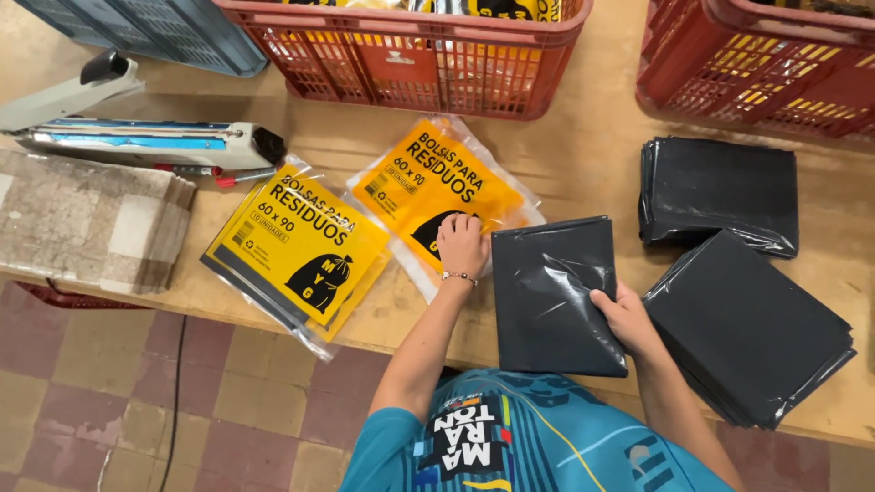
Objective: Packaging black plastic bags into yellow printed plastic sleeves at a workbench
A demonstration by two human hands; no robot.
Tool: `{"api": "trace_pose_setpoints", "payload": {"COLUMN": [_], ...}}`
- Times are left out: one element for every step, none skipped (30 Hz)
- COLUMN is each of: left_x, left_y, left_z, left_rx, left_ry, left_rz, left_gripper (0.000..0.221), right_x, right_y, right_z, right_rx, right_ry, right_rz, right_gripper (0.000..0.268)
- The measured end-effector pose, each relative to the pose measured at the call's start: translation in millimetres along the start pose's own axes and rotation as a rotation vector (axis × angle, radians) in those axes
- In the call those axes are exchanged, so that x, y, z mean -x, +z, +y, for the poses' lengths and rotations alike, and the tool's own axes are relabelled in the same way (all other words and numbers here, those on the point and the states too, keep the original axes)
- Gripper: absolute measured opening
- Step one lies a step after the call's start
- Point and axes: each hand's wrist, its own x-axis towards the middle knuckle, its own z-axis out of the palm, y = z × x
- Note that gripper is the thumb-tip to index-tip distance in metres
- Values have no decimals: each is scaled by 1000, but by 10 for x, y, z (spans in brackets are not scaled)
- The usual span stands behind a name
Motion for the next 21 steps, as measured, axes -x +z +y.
{"api": "trace_pose_setpoints", "payload": {"left_x": [-16, -32, -26, -19, -13, -7, -21, -37, -49, -51, -55, -60, -61, -62, -70, -63, -67, -73, -84, -94, -95], "left_y": [-24, -47, -78, -51, -26, -2, -3, -4, -9, -5, 5, 17, 31, 46, 66, 63, 59, 55, 30, 4, -25], "left_z": [13, 26, 31, 25, 16, 4, -4, -15, -31, -52, -63, -74, -92, -107, -119, -115, -111, -104, -86, -68, -53], "left_rx": [2, 27, 49, 50, 54, 58, 56, 71, 86, 83, 82, 82, 81, 88, 97, 98, 94, 90, 91, 127, 162], "left_ry": [5, 14, 21, 23, 11, 0, -3, -8, -13, -16, -22, -27, -29, -26, -19, -17, 6, 28, 33, 44, 54], "left_rz": [1, -10, -22, -23, -44, -66, -65, -58, -51, -52, -46, -39, -42, -40, -38, -41, -50, -59, -61, -88, -115], "left_gripper": [27, 26, 25, 25, 25, 24, 24, 22, 20, 20, 17, 15, 15, 17, 19, 19, 19, 20, 20, 18, 15], "right_x": [-24, -49, -64, -45, -32, -19, -25, -31, -36, -69, -106, -144, -142, -142, -136, -142, -155, -168, -287, -404, -517], "right_y": [24, 47, 76, 112, 149, 188, 186, 185, 191, 168, 136, 104, 120, 133, 147, 188, 230, 270, 295, 320, 348], "right_z": [21, 42, 72, 32, -12, -56, -64, -73, -81, -5, 67, 140, 128, 116, 110, 123, 129, 133, 282, 432, 586], "right_rx": [-3, -30, -57, -59, -60, -62, -61, -53, -46, -46, -40, -34, -33, -33, -35, -37, -63, -89, -92, -87, -81], "right_ry": [-2, 3, 11, 11, 37, 63, 63, 75, 87, 88, 95, 102, 105, 110, 115, 117, 129, 140, 142, 142, 144], "right_rz": [5, 9, 12, 14, 25, 36, 33, 24, 14, 10, 4, -3, -4, -1, 7, 9, 24, 38, 41, 1, -40], "right_gripper": [10, 10, 11, 11, 12, 12, 12, 13, 13, 13, 14, 14, 14, 15, 16, 16, 17, 18, 18, 19, 21]}}
